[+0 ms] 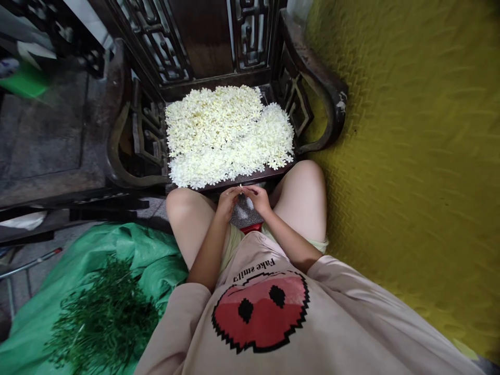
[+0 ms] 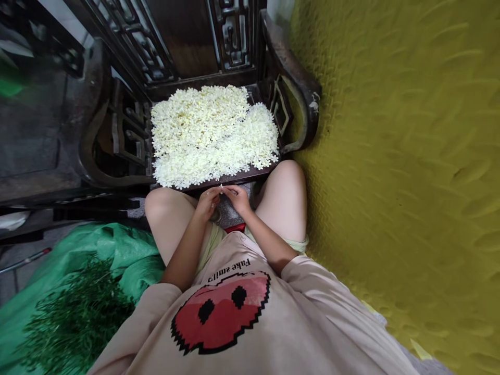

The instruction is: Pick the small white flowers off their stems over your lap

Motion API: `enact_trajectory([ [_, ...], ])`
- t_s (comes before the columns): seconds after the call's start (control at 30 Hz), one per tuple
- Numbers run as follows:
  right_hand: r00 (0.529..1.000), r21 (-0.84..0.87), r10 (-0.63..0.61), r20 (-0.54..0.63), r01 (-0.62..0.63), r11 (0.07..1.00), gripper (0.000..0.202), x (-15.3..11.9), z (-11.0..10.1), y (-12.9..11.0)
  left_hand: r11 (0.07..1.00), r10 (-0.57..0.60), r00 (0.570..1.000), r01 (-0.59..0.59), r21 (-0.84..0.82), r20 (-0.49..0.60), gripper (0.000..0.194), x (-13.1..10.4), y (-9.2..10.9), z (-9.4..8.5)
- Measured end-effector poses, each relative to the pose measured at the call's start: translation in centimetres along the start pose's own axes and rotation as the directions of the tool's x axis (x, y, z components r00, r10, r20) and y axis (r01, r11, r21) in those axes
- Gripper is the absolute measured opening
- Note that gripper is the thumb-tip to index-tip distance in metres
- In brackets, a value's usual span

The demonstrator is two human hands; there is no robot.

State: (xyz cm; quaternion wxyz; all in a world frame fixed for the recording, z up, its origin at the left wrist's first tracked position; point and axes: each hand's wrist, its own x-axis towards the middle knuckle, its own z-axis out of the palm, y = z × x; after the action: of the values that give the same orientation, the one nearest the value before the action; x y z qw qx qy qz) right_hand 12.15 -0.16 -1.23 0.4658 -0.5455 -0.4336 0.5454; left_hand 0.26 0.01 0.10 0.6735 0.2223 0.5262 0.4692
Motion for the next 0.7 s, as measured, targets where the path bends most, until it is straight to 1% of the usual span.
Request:
enact_trajectory([
  [0.27, 1.000, -0.006, -0.003, 0.012, 0.003, 1.000, 0.033, 0.2, 0.0, 0.2, 0.999, -0.023, 1.000, 0.023, -0.028, 0.017, 0.032, 0.1, 0.2, 0.0],
  [0.4, 0.999, 0.002, -0.023, 0.032, 0.023, 1.000, 0.031, 0.3, -0.1, 0.3, 1.000, -0.009, 1.000, 0.009, 0.004, -0.012, 0.032, 0.1, 0.1, 0.0],
  [0.47, 0.999, 0.011, -0.006, 0.031, 0.005, 1.000, 0.032, 0.4, 0.0, 0.6, 0.998, 0.031, 0.999, -0.029, 0.051, -0.038, 0.031, 0.1, 0.0, 0.1],
  [0.57, 1.000, 0.025, 0.022, 0.004, -0.022, 0.999, 0.031, 0.6, 0.1, 1.2, 0.978, 0.145, 0.987, -0.133, 0.159, -0.066, 0.028, 0.1, -0.3, 0.2],
  [0.63, 0.999, 0.033, 0.031, -0.021, -0.030, 0.999, 0.029, 0.7, 0.1, 1.5, 0.957, 0.208, 0.976, -0.189, 0.221, -0.067, 0.025, 0.0, -0.4, 0.3],
  [0.7, 0.999, 0.041, 0.037, -0.031, -0.036, 0.999, 0.026, 0.8, 0.2, 1.6, 0.942, 0.240, 0.969, -0.217, 0.256, -0.064, 0.024, 0.0, -0.5, 0.3],
])
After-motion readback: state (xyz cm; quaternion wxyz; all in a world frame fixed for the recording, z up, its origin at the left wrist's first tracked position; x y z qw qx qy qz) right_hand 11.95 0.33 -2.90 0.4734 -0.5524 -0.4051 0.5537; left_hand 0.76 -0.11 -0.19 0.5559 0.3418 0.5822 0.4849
